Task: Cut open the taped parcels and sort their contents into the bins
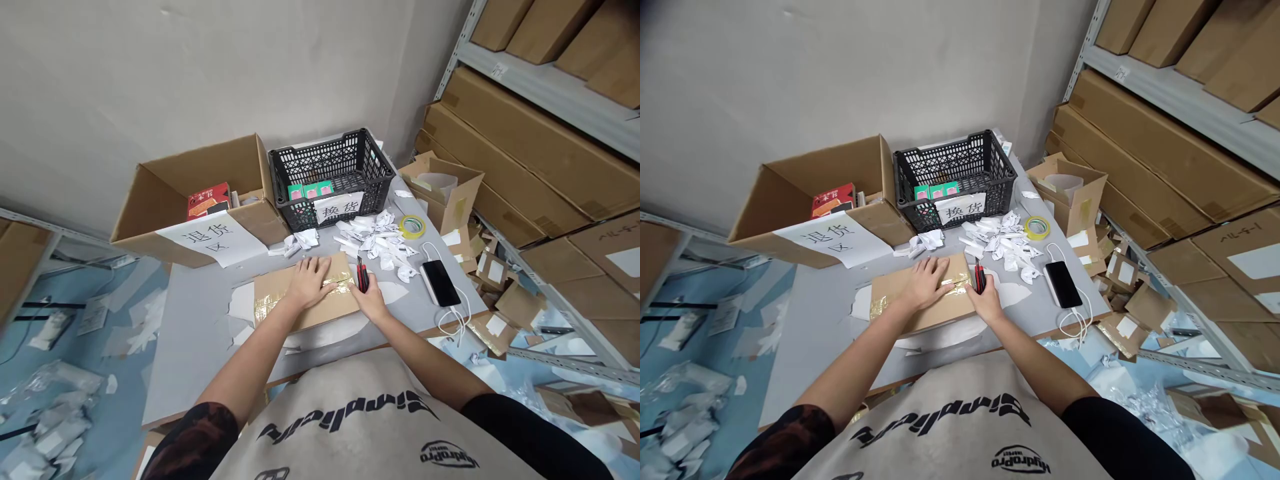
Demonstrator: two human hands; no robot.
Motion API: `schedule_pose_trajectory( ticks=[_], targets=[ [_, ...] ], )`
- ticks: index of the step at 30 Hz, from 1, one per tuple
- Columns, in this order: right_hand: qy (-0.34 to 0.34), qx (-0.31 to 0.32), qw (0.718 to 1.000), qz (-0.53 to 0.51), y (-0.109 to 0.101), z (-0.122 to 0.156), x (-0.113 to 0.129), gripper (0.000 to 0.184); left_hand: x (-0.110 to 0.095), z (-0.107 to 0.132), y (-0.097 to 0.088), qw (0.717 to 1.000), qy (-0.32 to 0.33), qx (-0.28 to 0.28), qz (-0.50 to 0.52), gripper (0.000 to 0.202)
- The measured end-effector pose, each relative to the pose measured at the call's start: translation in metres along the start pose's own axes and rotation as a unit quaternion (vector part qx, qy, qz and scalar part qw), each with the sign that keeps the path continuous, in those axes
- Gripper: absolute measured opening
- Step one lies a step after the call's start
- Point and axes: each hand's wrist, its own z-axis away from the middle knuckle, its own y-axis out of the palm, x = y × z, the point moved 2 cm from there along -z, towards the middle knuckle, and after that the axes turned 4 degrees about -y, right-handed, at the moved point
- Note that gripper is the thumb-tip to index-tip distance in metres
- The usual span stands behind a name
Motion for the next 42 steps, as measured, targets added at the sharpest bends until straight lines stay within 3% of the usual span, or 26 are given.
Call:
schedule_pose_trajectory(
  ticks=[7, 11, 14, 17, 34, 42],
  targets=[
    [-0.007, -0.006, 1.0, 0.024, -0.008, 0.007, 0.004, 0.053, -0.006, 0.003, 0.001, 0.999, 0.012, -0.015, -0.051, 0.064],
    [0.025, 0.085, 0.996, -0.005, -0.025, 0.01, 0.003, 0.044, -0.008, 0.007, 0.003, 0.999, 0.005, -0.028, -0.028, 0.062],
    [0.057, 0.157, 0.984, -0.057, -0.04, 0.011, 0.007, 0.053, -0.008, 0.008, 0.004, 0.999, 0.004, -0.03, -0.017, 0.062],
    [0.046, 0.189, 0.978, -0.068, -0.051, 0.009, 0.014, 0.062, -0.008, 0.009, 0.005, 0.999, 0.004, -0.031, -0.024, 0.063],
    [0.011, 0.181, 0.983, -0.017, -0.054, 0.004, 0.024, 0.059, -0.012, 0.009, 0.002, 0.999, 0.002, -0.032, -0.021, 0.062],
    [0.013, 0.21, 0.978, -0.01, -0.06, -0.002, 0.026, 0.062, -0.009, 0.006, 0.004, 0.999, -0.001, -0.03, -0.016, 0.062]
  ],
)
